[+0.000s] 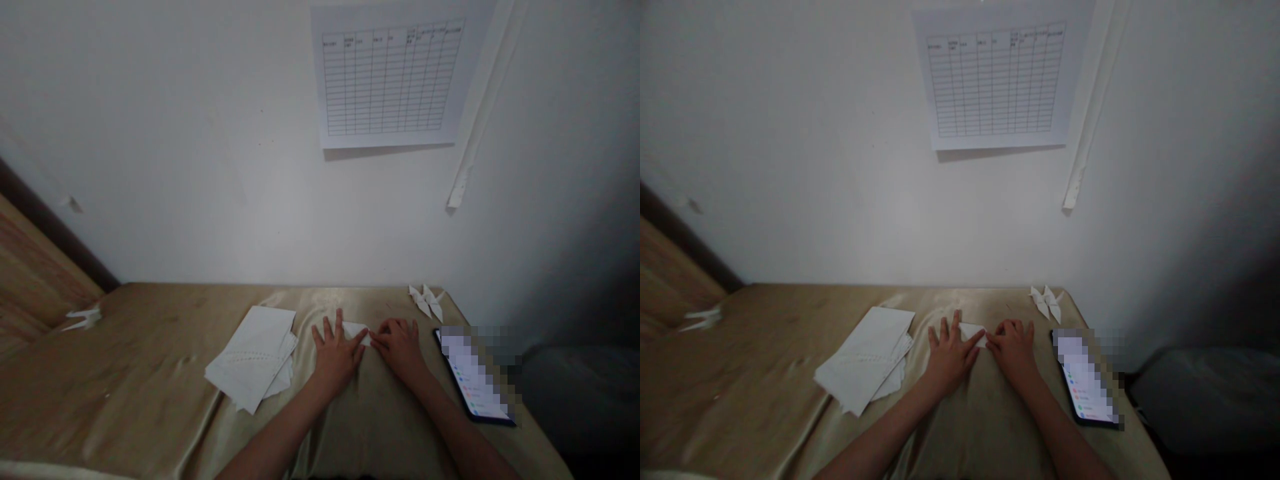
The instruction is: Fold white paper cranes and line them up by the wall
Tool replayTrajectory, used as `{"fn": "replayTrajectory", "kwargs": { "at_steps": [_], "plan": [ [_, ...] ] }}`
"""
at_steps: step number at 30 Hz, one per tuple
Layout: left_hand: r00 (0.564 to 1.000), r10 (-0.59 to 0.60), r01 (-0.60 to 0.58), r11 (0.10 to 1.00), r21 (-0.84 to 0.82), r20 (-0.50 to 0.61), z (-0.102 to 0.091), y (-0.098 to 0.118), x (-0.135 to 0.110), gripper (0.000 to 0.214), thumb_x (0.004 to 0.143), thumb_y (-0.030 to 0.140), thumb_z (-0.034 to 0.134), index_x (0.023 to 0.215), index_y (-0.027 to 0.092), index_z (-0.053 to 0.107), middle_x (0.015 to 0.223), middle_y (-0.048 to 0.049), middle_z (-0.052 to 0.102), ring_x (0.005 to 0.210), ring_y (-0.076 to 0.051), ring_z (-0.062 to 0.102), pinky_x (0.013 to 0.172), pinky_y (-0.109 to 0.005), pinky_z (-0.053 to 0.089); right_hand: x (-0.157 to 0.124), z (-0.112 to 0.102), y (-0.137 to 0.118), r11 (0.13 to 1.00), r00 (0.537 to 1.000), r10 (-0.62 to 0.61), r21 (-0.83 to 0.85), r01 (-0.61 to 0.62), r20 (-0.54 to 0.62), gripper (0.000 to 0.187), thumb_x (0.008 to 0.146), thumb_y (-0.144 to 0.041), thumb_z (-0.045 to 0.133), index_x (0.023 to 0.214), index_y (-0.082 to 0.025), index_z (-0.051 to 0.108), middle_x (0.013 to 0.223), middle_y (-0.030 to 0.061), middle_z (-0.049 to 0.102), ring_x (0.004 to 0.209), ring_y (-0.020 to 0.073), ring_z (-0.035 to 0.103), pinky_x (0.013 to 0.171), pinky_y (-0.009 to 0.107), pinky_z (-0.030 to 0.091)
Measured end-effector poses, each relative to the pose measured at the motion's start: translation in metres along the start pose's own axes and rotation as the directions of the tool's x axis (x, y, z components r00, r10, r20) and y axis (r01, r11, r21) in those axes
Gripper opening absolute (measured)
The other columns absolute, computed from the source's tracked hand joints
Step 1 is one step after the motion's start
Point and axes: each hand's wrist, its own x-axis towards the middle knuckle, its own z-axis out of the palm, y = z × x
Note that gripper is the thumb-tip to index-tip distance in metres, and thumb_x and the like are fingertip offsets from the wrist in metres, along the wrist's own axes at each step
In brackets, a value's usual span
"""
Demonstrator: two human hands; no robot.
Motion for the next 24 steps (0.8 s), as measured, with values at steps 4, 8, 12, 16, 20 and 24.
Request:
{"fn": "replayTrajectory", "kwargs": {
  "at_steps": [4, 8, 12, 16, 20, 24],
  "plan": [
    [0.998, -0.057, 0.057, 0.998, 0.004, 0.010, 0.0043, 0.0012, 0.0033, 0.046, 0.094, 0.057, 0.045, 0.140, 0.053, 0.046, 0.165, 0.0026, 0.016, 0.146, -0.052, 0.011, 0.109, -0.077, 0.003, 0.0004, 0.0007, 0.0000, 1.000, 1.000, 0.009, 0.010, -0.009, -0.001, 0.022, 0.090, -0.038, 0.061, 0.108, -0.043, 0.072, 0.112, 0.0034, 0.064, 0.117, 0.0289, 0.047, 0.112, 0.066, 0.011],
    [0.998, -0.061, 0.061, 0.998, 0.010, 0.002, 0.0062, 0.0024, 0.0076, 0.048, 0.093, 0.059, 0.045, 0.141, 0.054, 0.044, 0.166, 0.0028, 0.015, 0.145, -0.054, 0.012, 0.108, -0.078, 0.003, 0.0004, 0.0019, 0.0004, 1.000, 1.000, 0.009, 0.024, -0.009, -0.001, 0.021, 0.090, -0.037, 0.061, 0.107, -0.042, 0.073, 0.111, 0.0036, 0.064, 0.117, 0.0287, 0.048, 0.112, 0.067, 0.010],
    [0.998, -0.064, 0.064, 0.998, 0.016, -0.015, 0.0051, 0.0028, 0.0088, 0.049, 0.093, 0.060, 0.046, 0.142, 0.054, 0.042, 0.166, 0.0032, 0.014, 0.146, -0.054, 0.012, 0.109, -0.077, 0.005, 0.0000, 0.0017, 0.0004, 1.000, 1.000, -0.009, 0.016, 0.009, 0.000, 0.021, 0.091, -0.038, 0.060, 0.107, -0.041, 0.073, 0.112, 0.0044, 0.064, 0.117, 0.0289, 0.049, 0.112, 0.068, 0.010],
    [0.998, -0.066, 0.066, 0.998, 0.001, -0.004, 0.0037, 0.0018, 0.0089, 0.048, 0.094, 0.060, 0.044, 0.142, 0.053, 0.043, 0.166, 0.0053, 0.012, 0.146, -0.053, 0.011, 0.110, -0.076, 0.005, -0.0001, 0.0014, 0.0001, 1.000, 1.000, -0.011, 0.002, 0.011, -0.003, 0.022, 0.091, -0.037, 0.060, 0.109, -0.041, 0.073, 0.112, 0.0049, 0.064, 0.117, 0.0291, 0.049, 0.112, 0.068, 0.008],
    [0.998, -0.062, 0.063, 0.998, -0.015, 0.024, 0.0025, -0.0009, 0.0098, 0.049, 0.093, 0.062, 0.042, 0.142, 0.055, 0.042, 0.166, 0.0052, 0.012, 0.146, -0.054, 0.009, 0.110, -0.076, 0.006, -0.0001, 0.0014, -0.0004, 1.000, 1.000, -0.016, -0.001, 0.016, -0.013, 0.021, 0.091, -0.036, 0.060, 0.107, -0.040, 0.073, 0.110, 0.0058, 0.065, 0.116, 0.0299, 0.050, 0.112, 0.068, 0.009],
    [0.998, -0.055, 0.056, 0.998, -0.016, 0.036, 0.0028, -0.0029, 0.0101, 0.048, 0.094, 0.063, 0.040, 0.141, 0.057, 0.040, 0.167, 0.0037, 0.012, 0.146, -0.054, 0.009, 0.108, -0.078, 0.004, -0.0002, 0.0008, -0.0013, 1.000, 0.999, -0.019, -0.010, 0.019, -0.033, 0.020, 0.091, -0.034, 0.060, 0.105, -0.039, 0.074, 0.108, 0.0051, 0.065, 0.115, 0.0289, 0.051, 0.113, 0.067, 0.008]
  ]
}}
